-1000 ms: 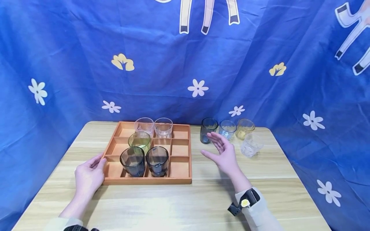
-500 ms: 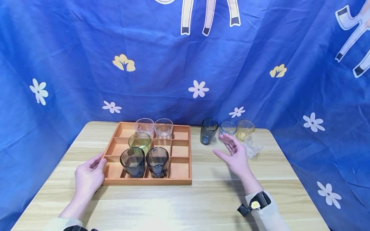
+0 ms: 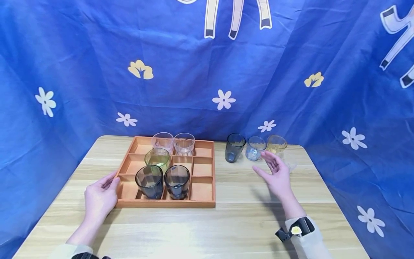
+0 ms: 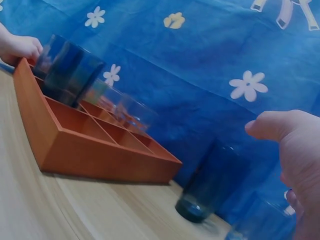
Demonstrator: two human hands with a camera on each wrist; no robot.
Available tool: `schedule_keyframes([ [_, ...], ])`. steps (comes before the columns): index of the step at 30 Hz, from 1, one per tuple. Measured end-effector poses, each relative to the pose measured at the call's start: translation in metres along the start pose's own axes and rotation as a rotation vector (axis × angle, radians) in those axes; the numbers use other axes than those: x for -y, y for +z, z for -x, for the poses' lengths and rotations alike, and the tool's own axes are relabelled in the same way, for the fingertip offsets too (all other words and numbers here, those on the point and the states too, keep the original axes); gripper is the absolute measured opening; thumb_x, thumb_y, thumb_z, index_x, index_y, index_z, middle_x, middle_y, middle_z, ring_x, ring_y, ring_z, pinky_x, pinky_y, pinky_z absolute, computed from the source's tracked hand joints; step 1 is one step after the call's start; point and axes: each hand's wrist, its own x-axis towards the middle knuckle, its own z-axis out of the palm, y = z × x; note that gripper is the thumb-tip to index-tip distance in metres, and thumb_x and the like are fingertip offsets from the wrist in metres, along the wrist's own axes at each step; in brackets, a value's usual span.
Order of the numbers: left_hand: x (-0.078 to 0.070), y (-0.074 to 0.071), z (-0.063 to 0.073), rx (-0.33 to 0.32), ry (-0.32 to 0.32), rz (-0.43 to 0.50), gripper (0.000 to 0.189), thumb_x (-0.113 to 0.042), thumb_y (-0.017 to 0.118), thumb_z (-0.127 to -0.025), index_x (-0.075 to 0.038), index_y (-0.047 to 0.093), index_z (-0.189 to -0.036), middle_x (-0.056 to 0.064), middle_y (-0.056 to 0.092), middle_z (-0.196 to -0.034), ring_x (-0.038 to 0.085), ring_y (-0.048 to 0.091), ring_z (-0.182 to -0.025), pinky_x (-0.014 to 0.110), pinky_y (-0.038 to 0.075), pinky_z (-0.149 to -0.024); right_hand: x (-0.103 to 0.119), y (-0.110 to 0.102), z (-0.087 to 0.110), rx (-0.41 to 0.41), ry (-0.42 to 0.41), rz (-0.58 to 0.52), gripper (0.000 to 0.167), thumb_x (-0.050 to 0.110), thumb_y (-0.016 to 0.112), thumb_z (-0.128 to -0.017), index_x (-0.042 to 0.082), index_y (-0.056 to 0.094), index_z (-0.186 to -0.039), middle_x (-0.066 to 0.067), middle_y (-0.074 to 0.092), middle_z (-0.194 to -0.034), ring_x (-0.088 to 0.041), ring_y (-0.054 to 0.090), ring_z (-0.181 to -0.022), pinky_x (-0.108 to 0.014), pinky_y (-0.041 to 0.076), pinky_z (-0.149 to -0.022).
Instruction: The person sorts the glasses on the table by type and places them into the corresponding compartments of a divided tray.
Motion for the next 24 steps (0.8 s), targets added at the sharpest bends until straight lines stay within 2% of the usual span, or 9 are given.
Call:
schedule_keyframes([
  [2, 0.000, 0.000, 0.000, 0.000, 0.001, 0.002, 0.033, -0.013, 0.068, -0.104, 0.003, 0.071, -0.133, 0.024, 0.071, -0.123, -0.022, 0.056, -0.083, 0.002, 0.050, -0.073, -0.001, -0.006, 0.000, -0.030, 0.022, 0.018, 0.067, -0.016, 0.084, -0.081, -0.011, 0.054, -0.141, -0.024, 0.064, -0.137, -0.024, 0.061, -0.128, -0.027, 0.044, -0.114],
  [5, -0.001, 0.001, 0.000, 0.001, 0.000, 0.006, 0.033, -0.013, 0.068, -0.104, 0.003, 0.071, -0.133, 0.024, 0.071, -0.123, -0.022, 0.056, -0.083, 0.002, 0.050, -0.072, -0.004, -0.016, 0.000, -0.055, 0.043, 0.033, 0.067, -0.014, 0.084, -0.082, -0.011, 0.053, -0.142, -0.023, 0.064, -0.137, -0.022, 0.061, -0.127, -0.028, 0.044, -0.115],
  [12, 0.001, 0.001, 0.000, -0.007, -0.001, -0.006, 0.032, -0.012, 0.068, -0.104, 0.002, 0.071, -0.133, 0.022, 0.071, -0.124, -0.015, 0.062, -0.089, 0.003, 0.050, -0.074, -0.009, -0.036, -0.003, -0.115, 0.088, 0.081, 0.067, -0.008, 0.085, -0.084, -0.008, 0.053, -0.144, -0.008, 0.067, -0.133, -0.024, 0.059, -0.129, -0.028, 0.043, -0.116],
  [17, 0.001, 0.000, 0.000, -0.002, -0.001, -0.015, 0.032, -0.013, 0.069, -0.104, 0.001, 0.071, -0.133, 0.021, 0.071, -0.125, -0.007, 0.067, -0.095, 0.002, 0.050, -0.075, -0.013, -0.049, -0.006, -0.172, 0.062, 0.094, 0.064, -0.010, 0.085, -0.084, -0.009, 0.055, -0.141, -0.018, 0.065, -0.135, -0.028, 0.059, -0.129, -0.027, 0.044, -0.115],
  [20, 0.000, 0.000, 0.000, -0.003, -0.006, -0.017, 0.032, -0.013, 0.069, -0.104, 0.001, 0.071, -0.133, 0.021, 0.071, -0.125, -0.004, 0.068, -0.096, 0.002, 0.050, -0.074, -0.016, -0.056, -0.007, -0.207, 0.043, 0.108, 0.066, -0.011, 0.085, -0.082, -0.011, 0.055, -0.141, -0.016, 0.066, -0.134, -0.023, 0.060, -0.127, -0.025, 0.044, -0.114],
  [24, 0.000, -0.001, 0.000, -0.002, 0.000, -0.019, 0.033, -0.014, 0.069, -0.104, 0.001, 0.072, -0.133, 0.021, 0.071, -0.124, -0.012, 0.064, -0.092, 0.002, 0.050, -0.074, -0.024, -0.065, -0.009, -0.259, 0.030, 0.100, 0.071, -0.015, 0.085, -0.080, -0.011, 0.052, -0.143, -0.004, 0.065, -0.132, -0.021, 0.058, -0.130, -0.025, 0.042, -0.115],
])
